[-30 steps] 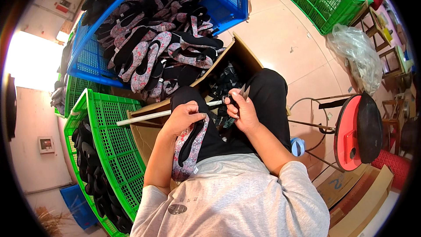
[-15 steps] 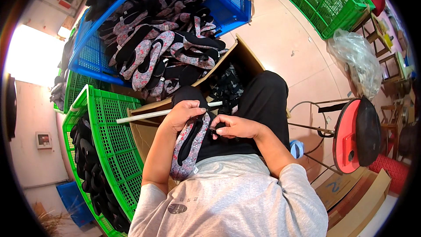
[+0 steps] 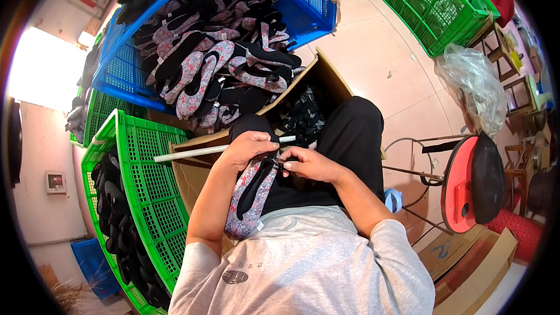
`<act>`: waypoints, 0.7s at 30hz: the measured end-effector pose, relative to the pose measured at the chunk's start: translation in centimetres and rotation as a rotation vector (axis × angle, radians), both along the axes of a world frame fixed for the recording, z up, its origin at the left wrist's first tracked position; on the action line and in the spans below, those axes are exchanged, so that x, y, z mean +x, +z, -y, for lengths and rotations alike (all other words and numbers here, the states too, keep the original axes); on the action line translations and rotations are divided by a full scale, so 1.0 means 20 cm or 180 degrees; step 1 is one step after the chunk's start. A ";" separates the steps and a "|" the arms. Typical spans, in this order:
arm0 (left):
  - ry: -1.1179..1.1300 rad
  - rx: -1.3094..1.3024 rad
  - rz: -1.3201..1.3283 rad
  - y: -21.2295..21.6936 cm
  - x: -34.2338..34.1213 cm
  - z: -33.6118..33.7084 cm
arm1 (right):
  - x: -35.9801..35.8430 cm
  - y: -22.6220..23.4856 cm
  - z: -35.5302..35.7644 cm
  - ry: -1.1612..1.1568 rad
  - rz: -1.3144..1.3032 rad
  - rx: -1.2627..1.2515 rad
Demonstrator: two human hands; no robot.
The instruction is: The person sits on the floor and repairs slippers by hand. They pick up a slipper, use a small tool to adjust or remove parts of the sole, and then place the slipper into a green crate. The process is repeated for multiple slippers.
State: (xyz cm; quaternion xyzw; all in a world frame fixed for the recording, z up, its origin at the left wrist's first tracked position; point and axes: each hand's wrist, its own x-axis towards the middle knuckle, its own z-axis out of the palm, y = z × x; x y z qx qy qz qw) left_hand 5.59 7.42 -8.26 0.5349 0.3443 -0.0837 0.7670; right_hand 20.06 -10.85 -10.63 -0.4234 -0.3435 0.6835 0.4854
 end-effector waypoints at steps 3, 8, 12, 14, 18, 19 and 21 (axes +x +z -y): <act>-0.0044 0.0026 -0.0012 0.00 0.01 0.01 | -0.03 -0.10 -0.01 -0.0111 0.0006 0.0137; -0.0132 0.0147 -0.0096 0.01 0.02 0.01 | -0.03 -0.06 -0.02 -0.0138 0.0076 0.0164; -0.0155 0.0076 -0.0116 -0.01 0.03 0.01 | -0.03 -0.08 -0.02 -0.0151 0.0101 0.0124; -0.0160 0.0058 -0.0111 0.00 0.03 0.01 | -0.03 -0.05 -0.02 -0.0117 -0.0058 -0.0002; -0.0116 0.0016 -0.0083 0.01 0.05 0.04 | -0.03 -0.06 -0.02 -0.0098 -0.0395 -0.0259; -0.0105 -0.0002 -0.0081 0.01 0.05 0.04 | -0.03 -0.06 -0.02 -0.0106 -0.0429 -0.0294; -0.0153 0.0074 -0.0121 0.03 0.05 0.04 | -0.03 -0.07 -0.02 -0.0123 -0.0497 -0.0363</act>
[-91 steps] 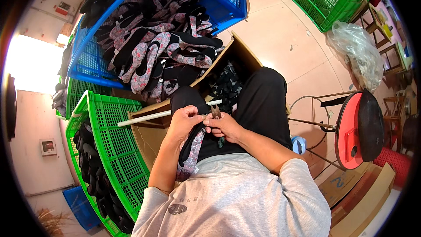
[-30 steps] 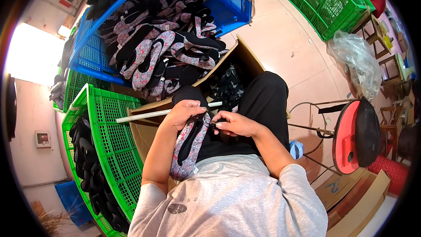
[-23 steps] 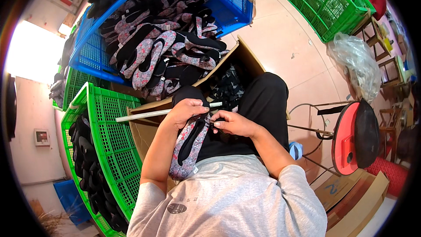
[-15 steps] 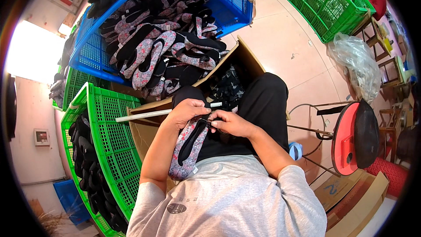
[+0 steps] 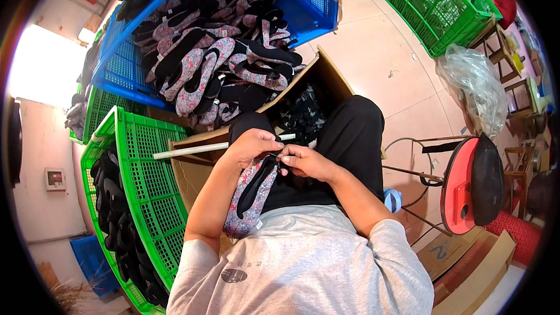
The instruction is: The person sits on the floor and repairs slippers by hand. They pick up a slipper, use a small tool to adjust or remove parts of the sole, and then place the slipper into a green crate. The process is repeated for multiple slippers.
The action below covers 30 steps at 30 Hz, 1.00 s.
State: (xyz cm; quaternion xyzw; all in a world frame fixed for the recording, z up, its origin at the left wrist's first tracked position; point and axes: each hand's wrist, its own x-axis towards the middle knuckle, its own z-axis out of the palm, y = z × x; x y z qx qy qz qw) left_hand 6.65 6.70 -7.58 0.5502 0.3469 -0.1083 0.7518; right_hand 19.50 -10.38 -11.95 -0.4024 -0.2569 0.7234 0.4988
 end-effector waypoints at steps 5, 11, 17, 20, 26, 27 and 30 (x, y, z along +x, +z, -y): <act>0.0017 0.0003 -0.0003 0.00 0.00 0.01 | 0.00 0.00 0.00 0.0006 0.0062 -0.0021; 0.0055 -0.0033 -0.0038 -0.05 0.00 -0.01 | 0.00 -0.02 0.00 -0.0043 0.0131 0.0047; 0.0069 0.0006 -0.0071 -0.03 0.00 0.00 | -0.01 -0.01 0.00 -0.0065 0.0118 0.0078; 0.0081 -0.0025 -0.0073 -0.04 0.00 0.00 | 0.00 -0.02 0.01 -0.0062 0.0137 0.0076; 0.0065 0.0161 -0.0022 -0.06 0.00 0.01 | 0.00 -0.04 0.01 -0.0062 0.0139 0.0080; 0.0071 0.0161 -0.0021 -0.07 0.00 0.01 | 0.00 -0.05 0.01 -0.0062 0.0118 0.0102; 0.0086 0.0094 -0.0036 -0.08 0.00 0.00 | -0.01 -0.03 0.00 -0.0123 0.0111 0.0143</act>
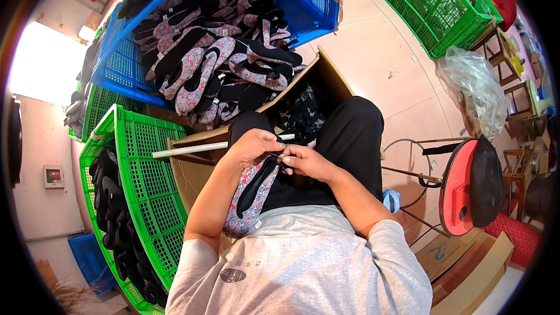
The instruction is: The person sits on the floor and repairs slippers by hand. They pick up a slipper, use a small tool to adjust or remove parts of the sole, and then place the slipper into a green crate. The process is repeated for multiple slippers.
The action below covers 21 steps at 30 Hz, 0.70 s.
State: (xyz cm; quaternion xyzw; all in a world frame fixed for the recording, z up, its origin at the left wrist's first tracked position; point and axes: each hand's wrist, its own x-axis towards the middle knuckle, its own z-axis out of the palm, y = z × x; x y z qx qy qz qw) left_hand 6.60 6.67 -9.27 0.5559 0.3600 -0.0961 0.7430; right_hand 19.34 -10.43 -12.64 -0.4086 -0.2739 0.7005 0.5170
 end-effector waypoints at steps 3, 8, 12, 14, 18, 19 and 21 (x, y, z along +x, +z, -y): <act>-0.0031 -0.0009 -0.0019 0.01 0.00 0.00 | 0.00 -0.01 0.00 -0.0014 0.0010 0.0004; 0.0044 -0.0009 -0.0062 0.03 0.01 0.00 | 0.01 -0.01 -0.01 0.0033 0.0104 -0.0054; 0.0059 0.0019 -0.0061 0.06 0.03 0.01 | 0.02 0.01 0.00 -0.0044 0.0187 -0.0058; 0.0155 0.0111 0.0030 0.05 0.06 0.01 | 0.02 0.02 0.01 -0.0201 0.0013 0.0013; 0.0224 0.0734 0.0264 0.02 0.13 -0.02 | 0.01 0.00 0.03 -0.0640 -0.0221 0.0172; 0.0196 0.0981 0.0292 0.03 0.15 -0.03 | 0.02 0.00 0.04 -0.0704 -0.0293 0.0233; -0.0212 0.1709 0.0080 0.01 0.17 -0.07 | 0.02 -0.02 0.04 -0.0773 -0.0383 0.0292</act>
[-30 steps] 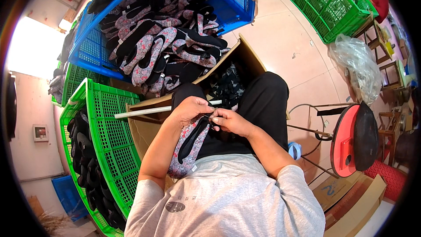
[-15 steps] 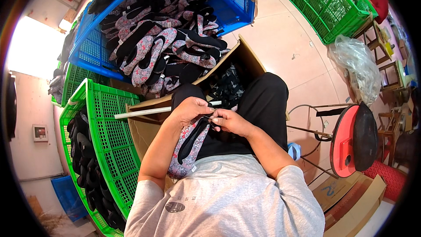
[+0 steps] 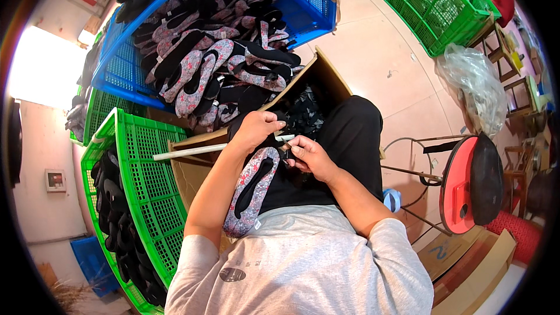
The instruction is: The person sits on the floor and repairs slippers by hand. They pick up a slipper, use a small tool to adjust or remove parts of the sole, and then place the slipper into a green crate. The process is repeated for multiple slippers.
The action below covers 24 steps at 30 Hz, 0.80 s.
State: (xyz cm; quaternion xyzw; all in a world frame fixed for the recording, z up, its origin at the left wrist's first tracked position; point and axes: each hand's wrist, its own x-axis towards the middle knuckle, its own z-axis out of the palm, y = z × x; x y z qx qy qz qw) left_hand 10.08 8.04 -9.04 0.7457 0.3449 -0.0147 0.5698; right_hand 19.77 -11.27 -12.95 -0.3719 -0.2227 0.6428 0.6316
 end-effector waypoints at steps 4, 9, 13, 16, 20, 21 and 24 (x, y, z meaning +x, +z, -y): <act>-0.0312 0.0913 0.0196 -0.01 0.01 -0.01 | 0.00 -0.01 0.01 -0.0061 -0.0047 0.0019; -0.0390 0.1727 0.0309 0.03 -0.12 -0.06 | -0.01 -0.02 0.01 -0.0152 -0.0110 0.0075; -0.0528 0.0534 0.0981 0.15 -0.27 0.00 | -0.01 -0.03 0.01 -0.0171 -0.0135 0.0106; -0.1306 0.0845 0.0921 0.30 -0.34 0.11 | -0.01 -0.03 0.01 -0.0146 -0.0143 0.0133; -0.1411 0.1830 0.0942 0.23 -0.37 0.22 | -0.03 -0.03 -0.01 -0.0070 -0.0112 0.0072; -0.1418 0.1929 0.0939 0.22 -0.37 0.24 | -0.04 -0.03 -0.01 -0.0075 -0.0125 0.0055; -0.1462 0.2259 0.0917 0.19 -0.36 0.27 | -0.06 -0.04 0.00 -0.0106 -0.0139 0.0017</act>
